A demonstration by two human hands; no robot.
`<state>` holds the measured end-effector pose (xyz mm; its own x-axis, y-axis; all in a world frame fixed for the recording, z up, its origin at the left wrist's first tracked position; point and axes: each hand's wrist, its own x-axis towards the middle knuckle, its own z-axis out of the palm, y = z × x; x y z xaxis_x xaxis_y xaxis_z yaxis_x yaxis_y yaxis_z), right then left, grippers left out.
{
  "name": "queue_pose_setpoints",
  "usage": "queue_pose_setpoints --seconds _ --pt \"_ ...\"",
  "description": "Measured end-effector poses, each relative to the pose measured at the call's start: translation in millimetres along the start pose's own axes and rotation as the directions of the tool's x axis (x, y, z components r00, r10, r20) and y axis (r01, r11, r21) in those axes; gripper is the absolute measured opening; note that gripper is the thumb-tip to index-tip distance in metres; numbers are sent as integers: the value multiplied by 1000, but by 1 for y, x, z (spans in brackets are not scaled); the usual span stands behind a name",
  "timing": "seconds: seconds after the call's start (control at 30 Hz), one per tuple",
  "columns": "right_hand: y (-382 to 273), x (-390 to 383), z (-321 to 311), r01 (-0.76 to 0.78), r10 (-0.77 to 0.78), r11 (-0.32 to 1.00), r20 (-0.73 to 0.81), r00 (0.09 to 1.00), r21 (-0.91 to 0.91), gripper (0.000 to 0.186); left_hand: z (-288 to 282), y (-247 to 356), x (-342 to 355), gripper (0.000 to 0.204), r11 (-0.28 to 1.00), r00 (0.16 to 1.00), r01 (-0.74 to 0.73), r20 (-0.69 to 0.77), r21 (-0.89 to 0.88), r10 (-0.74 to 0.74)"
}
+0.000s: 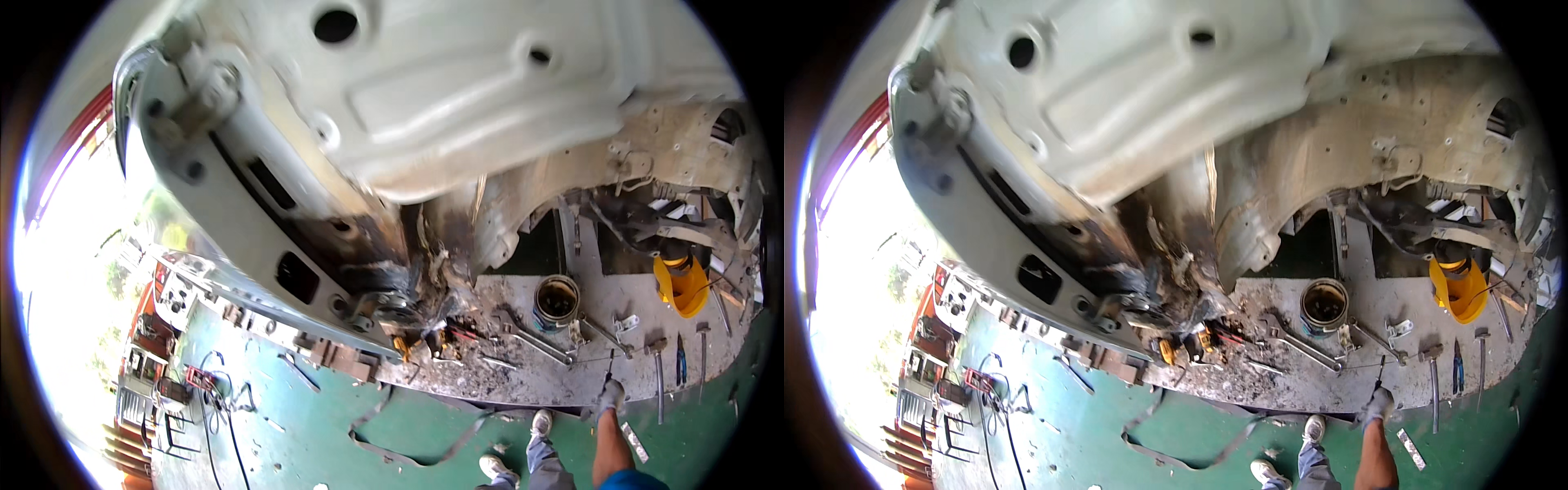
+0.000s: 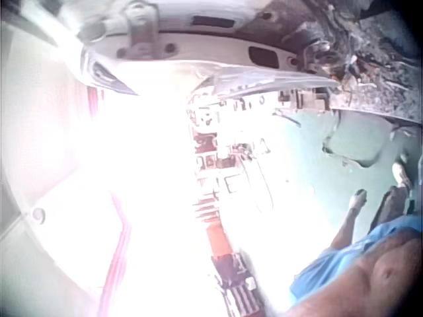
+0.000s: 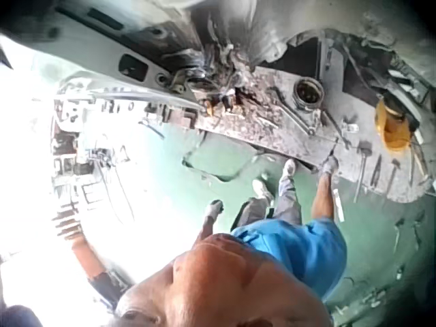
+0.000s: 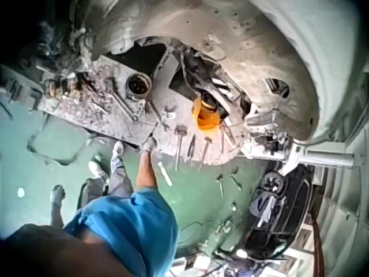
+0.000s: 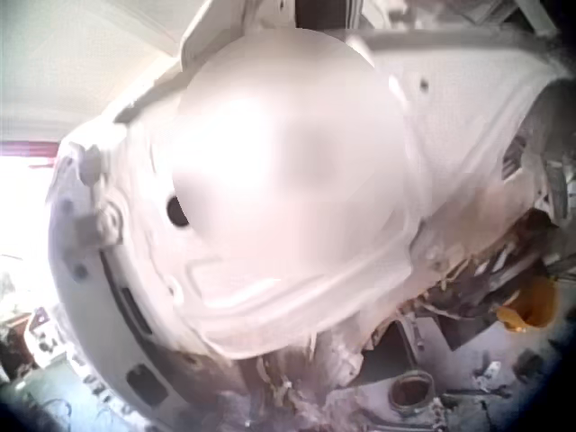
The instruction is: The person is repairing a car's front fender. They use a hammer and a metal rod to carefully tap and shape the metal, likely to remove dents or align the panel. The person also uses a wrench to tighten bolts on the fender.
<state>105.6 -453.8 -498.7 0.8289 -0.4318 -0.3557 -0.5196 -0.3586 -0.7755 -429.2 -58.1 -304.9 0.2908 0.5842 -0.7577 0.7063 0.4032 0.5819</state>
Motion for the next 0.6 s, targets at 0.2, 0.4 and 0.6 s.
queue_pose_setpoints --seconds 0.2,0.4,0.6 --pt "-196 -179 -129 -28 -180 829 314 932 559 46 41 138 -7 41 978 969 -174 157 -115 191" --pt "-348 -249 -135 542 -737 661 314 599 518 38 130 351 -105 49 837 759 -512 352 -196 547" --pt "-497 -290 -152 368 -940 337 290 179 866 43 164 525 -225 51 497 358 -625 344 -602 868"
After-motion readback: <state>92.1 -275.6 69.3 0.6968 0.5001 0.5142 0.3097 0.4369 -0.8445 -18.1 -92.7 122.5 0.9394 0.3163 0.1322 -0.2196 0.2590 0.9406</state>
